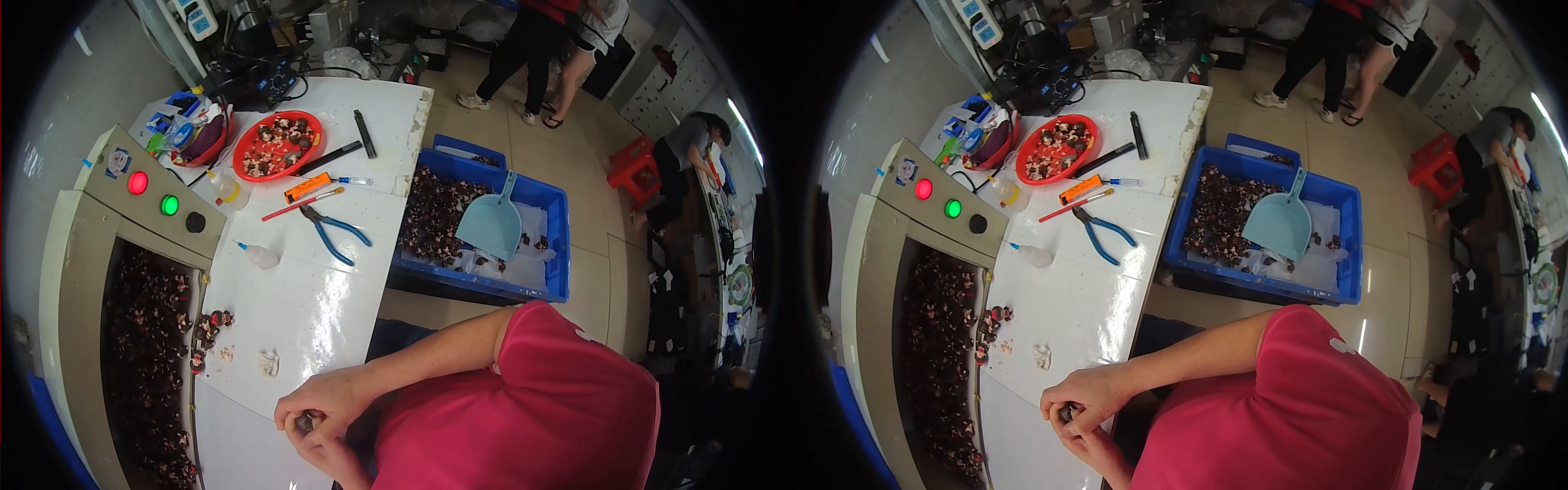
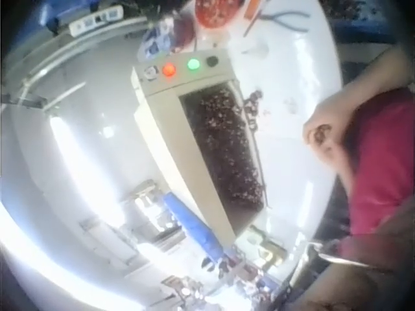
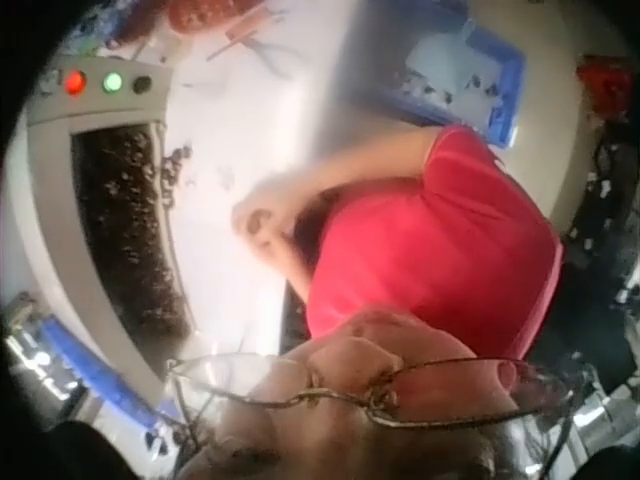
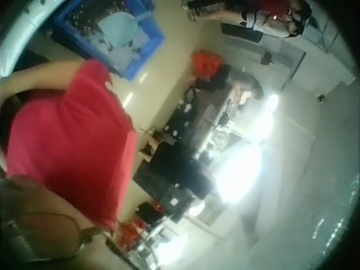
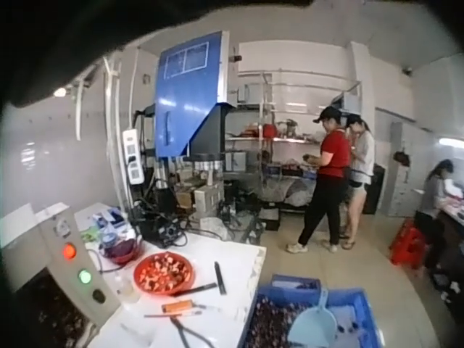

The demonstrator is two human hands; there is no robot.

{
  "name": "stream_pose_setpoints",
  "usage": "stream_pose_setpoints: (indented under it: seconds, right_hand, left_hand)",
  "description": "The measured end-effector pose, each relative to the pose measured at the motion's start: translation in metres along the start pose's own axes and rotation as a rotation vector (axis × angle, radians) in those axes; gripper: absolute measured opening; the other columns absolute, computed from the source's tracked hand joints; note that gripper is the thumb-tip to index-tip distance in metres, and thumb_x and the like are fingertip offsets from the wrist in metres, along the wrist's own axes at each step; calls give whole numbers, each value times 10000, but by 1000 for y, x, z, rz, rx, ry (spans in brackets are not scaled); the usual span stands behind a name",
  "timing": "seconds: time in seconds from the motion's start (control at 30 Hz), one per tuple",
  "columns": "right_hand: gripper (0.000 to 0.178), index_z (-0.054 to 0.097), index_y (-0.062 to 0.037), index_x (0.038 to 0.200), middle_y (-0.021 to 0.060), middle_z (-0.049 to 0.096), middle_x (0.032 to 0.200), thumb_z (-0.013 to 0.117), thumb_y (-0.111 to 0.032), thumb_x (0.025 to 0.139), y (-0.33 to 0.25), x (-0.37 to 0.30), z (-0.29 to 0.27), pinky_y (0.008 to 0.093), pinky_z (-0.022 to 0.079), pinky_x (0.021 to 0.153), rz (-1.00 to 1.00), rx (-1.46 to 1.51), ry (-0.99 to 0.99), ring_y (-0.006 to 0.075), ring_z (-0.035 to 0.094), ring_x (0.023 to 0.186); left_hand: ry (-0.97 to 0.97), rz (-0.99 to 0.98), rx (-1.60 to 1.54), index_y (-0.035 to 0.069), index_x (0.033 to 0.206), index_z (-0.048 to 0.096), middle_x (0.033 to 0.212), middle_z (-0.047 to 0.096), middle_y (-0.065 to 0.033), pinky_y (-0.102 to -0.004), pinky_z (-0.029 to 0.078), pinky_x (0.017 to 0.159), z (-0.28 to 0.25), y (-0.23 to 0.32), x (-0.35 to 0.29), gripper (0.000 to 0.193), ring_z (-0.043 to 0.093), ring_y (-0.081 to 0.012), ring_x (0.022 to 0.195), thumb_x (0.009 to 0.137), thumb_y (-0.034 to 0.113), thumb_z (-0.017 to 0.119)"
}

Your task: The person assembles small toy figurines by applying glue from a glue bottle to small parts and joining them together by hand.

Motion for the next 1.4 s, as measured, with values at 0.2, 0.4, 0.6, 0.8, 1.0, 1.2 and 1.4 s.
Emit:
stream_pose_setpoints:
  seconds: [0.2,0.4,0.6,0.8,1.0,1.2,1.4]
  right_hand:
    - [441,512,-54,1117,82,636,905,649,-284,766,2,-2,1,314,476,647,2,-5,0,218,607,715]
    - [437,519,-64,1121,88,633,895,646,-282,764,-3,-4,-4,312,475,649,1,-10,26,216,604,713]
    - [446,522,-59,1112,81,639,888,645,-324,774,0,-5,-3,321,478,657,-6,10,29,226,612,730]
    - [436,528,-57,1095,70,641,886,646,-333,778,-3,-7,-8,324,475,652,-24,29,32,228,616,743]
    - [435,530,-59,1098,69,638,879,641,-333,778,-1,-6,-7,327,471,653,-31,43,37,228,614,744]
    - [439,531,-61,1099,72,636,875,637,-342,779,0,-7,-6,329,472,649,-24,38,30,233,615,745]
    - [443,531,-61,1100,74,636,874,634,-347,779,-1,-8,-5,324,471,644,-36,38,35,227,616,737]
  left_hand:
    - [-76,18,-40,-23,1205,455,1078,521,-80,-262,429,847,6,2,-3,459,533,-149,958,916,315,570]
    - [-55,30,-76,-40,1161,464,1041,522,-94,-265,448,816,7,4,-3,348,538,-169,933,887,149,567]
    - [-67,28,-15,-29,1228,447,1112,516,-99,-278,430,884,11,5,-3,488,531,-175,1011,919,332,562]
    - [-38,3,-10,-33,1232,444,1126,507,-106,-281,430,887,9,-4,-2,466,526,-181,1019,930,309,540]
    - [23,-1,2,-33,1183,482,1093,527,-103,-273,455,843,6,-2,0,341,539,-186,1000,905,154,546]
    - [18,-18,29,-43,1213,460,1113,522,-110,-279,442,872,4,-3,-2,382,530,-190,1024,927,203,519]
    - [-6,-20,43,-41,1239,438,1148,512,-127,-289,428,917,4,-5,-4,427,526,-198,1056,955,273,493]
Point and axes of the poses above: each hand's wrist, its own x-axis towards the middle knuckle, its own z-axis out of the palm, y = z × x, the point moved 9 cm from there along x, towards the middle knuckle
